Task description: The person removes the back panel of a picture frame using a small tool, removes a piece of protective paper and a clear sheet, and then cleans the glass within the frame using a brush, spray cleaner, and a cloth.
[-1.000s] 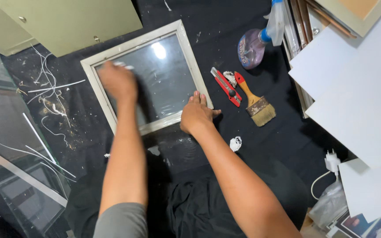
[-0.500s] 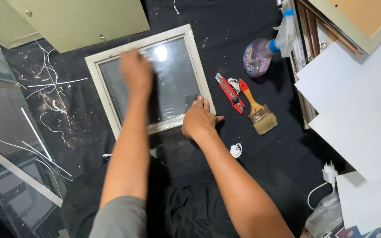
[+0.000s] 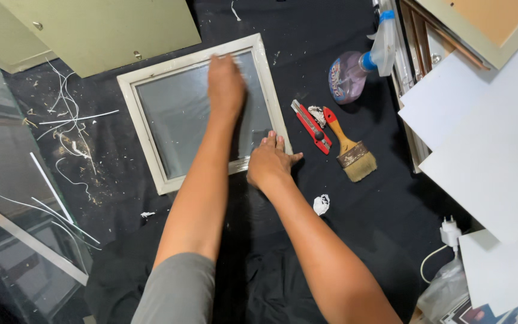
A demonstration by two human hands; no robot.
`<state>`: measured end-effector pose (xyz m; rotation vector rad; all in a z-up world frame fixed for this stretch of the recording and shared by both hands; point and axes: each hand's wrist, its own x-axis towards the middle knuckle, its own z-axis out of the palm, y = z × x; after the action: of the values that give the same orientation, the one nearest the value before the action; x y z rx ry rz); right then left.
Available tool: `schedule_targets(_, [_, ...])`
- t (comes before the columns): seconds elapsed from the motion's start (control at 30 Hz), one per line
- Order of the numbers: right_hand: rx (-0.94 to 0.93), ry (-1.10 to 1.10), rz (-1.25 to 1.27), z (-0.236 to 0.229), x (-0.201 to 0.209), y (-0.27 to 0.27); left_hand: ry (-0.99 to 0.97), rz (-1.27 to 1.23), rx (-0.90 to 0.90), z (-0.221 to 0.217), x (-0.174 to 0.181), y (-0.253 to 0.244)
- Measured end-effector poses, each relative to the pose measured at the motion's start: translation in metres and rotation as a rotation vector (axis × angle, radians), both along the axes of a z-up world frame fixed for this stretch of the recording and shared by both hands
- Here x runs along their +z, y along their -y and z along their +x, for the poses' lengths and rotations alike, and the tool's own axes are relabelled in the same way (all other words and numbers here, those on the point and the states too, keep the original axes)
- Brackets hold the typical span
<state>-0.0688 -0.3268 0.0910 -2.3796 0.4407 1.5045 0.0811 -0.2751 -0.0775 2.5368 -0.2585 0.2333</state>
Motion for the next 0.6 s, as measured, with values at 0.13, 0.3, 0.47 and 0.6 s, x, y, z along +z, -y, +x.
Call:
schedule_targets(0.13, [0.014,-0.005,-0.012,0.003,0.004,-0.002,0.085,0.057,-0.242,0.011,-0.006,0.015])
schedule_targets(0.3, [-0.020,0.040,-0.004,0.001,0.005,-0.003,-0.008,0.218,-0.540,-0.034,-0.020,-0.038])
schedule_targets(0.47, [0.018,0.113,0.019,-0.009,-0.032,0.010,-0.218,0.117,-0.610,-0.099,0.056,-0.096])
schedule_targets(0.6, [0.081,0.244,0.055,-0.009,-0.052,0.024,-0.303,-0.033,-0.408,-0.132,0.167,-0.151])
